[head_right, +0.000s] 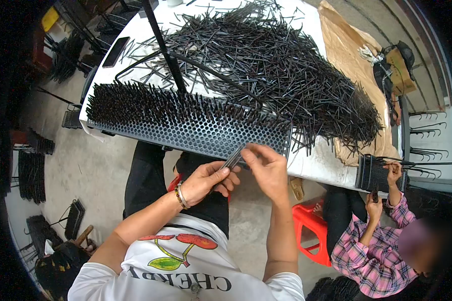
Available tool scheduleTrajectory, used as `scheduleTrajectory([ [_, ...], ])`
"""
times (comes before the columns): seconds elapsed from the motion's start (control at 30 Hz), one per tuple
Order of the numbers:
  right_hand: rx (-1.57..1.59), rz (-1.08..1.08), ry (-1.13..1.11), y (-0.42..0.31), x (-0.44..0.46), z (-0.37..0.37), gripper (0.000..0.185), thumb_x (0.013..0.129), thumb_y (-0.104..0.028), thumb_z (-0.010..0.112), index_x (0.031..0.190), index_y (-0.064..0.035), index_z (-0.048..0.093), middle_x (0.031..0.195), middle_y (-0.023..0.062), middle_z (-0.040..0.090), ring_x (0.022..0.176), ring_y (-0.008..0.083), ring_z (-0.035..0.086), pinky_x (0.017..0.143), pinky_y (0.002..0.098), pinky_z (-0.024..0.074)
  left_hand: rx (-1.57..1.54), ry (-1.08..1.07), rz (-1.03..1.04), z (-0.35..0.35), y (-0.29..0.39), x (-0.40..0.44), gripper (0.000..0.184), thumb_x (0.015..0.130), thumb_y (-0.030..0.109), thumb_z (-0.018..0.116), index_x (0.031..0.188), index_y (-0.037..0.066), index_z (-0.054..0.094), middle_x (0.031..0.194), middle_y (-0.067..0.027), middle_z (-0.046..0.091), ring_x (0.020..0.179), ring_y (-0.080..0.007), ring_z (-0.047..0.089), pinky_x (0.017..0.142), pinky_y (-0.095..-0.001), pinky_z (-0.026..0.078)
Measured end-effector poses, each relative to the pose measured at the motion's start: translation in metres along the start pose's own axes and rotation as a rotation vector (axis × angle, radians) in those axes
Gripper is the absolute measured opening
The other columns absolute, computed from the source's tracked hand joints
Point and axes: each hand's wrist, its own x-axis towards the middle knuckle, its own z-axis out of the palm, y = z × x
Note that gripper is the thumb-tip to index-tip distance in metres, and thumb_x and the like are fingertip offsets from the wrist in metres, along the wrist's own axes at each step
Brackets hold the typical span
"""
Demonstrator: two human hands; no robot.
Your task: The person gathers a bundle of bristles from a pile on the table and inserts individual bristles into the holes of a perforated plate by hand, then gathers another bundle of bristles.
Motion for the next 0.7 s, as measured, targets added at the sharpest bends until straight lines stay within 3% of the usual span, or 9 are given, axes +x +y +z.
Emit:
scheduleTrajectory([
  [0.1, 0.105, 0.066, -0.008, 0.006, 0.002, 0.007, 0.022, 0.082, -0.018, 0.067, 0.093, 0.0016, 0.068, 0.070, -0.0001, 0.061, 0.051, 0.0036, 0.045, 0.045, 0.0177, 0.0336, 0.103, -0.020, 0.015, 0.000, -0.001, -0.001, 0.033, 0.096, 0.024, 0.045, 0.116, -0.001, 0.052, 0.092, -0.0077, 0.062, 0.076, -0.0096, 0.058, 0.064, -0.0238, 0.052],
  [0.3, 0.134, 0.085, -0.029, 0.002, 0.005, 0.004, 0.016, 0.083, -0.015, 0.066, 0.087, 0.0007, 0.069, 0.070, 0.0015, 0.062, 0.049, 0.0040, 0.043, 0.044, 0.0172, 0.0320, 0.269, -0.002, 0.044, 0.000, -0.001, -0.003, 0.032, 0.095, 0.024, 0.046, 0.114, -0.001, 0.054, 0.087, -0.0066, 0.062, 0.073, -0.0089, 0.057, 0.060, -0.0235, 0.053],
  [0.7, 0.060, -0.254, 0.206, -0.018, 0.048, -0.045, 0.018, 0.085, -0.015, 0.063, 0.092, 0.0016, 0.067, 0.074, 0.0023, 0.064, 0.054, 0.0049, 0.050, 0.049, 0.0176, 0.0380, 0.078, 0.054, -0.078, -0.009, -0.005, 0.001, 0.032, 0.095, 0.020, 0.046, 0.117, -0.003, 0.049, 0.091, -0.0094, 0.062, 0.076, -0.0105, 0.058, 0.065, -0.0229, 0.052],
])
